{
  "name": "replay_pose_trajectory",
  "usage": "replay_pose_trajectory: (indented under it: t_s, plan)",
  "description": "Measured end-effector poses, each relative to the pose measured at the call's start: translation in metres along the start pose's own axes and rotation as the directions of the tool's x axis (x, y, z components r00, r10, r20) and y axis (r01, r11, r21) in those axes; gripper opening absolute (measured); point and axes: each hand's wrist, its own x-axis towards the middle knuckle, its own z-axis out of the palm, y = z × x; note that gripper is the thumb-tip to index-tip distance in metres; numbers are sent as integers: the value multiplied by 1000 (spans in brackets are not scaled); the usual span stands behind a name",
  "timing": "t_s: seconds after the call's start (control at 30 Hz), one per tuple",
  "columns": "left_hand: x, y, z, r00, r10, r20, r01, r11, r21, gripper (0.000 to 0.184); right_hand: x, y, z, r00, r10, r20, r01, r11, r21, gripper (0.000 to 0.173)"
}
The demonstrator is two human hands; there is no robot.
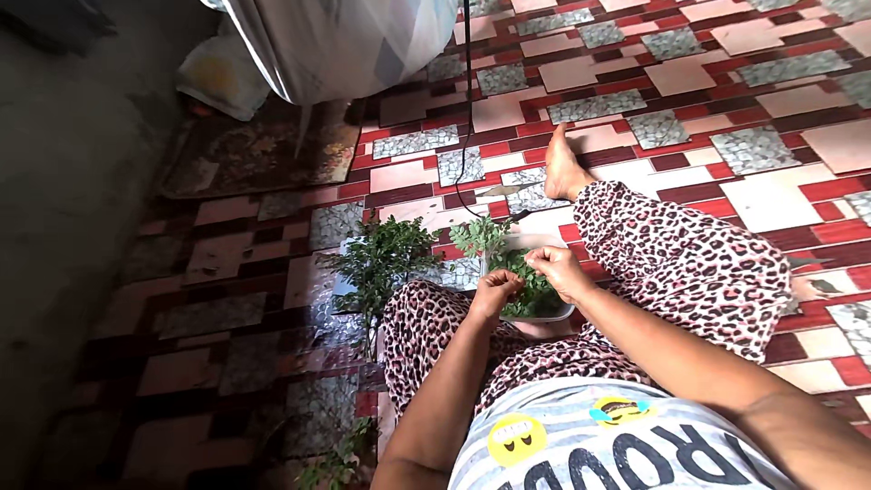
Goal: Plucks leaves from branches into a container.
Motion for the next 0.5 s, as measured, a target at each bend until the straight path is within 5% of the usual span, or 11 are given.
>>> replay_pose_trajectory:
  t_s: [0.23,0.5]
  plan:
    - [1,-1,1,1000,-4,7,4,1000,7,9,-3,-3,-3,987,53,149,-51,999,-18,13]
    - [-1,2,1,1000,-14,-1,14,1000,13,10,-4,-3,0,992,22,123,-19,1000,-25,15]
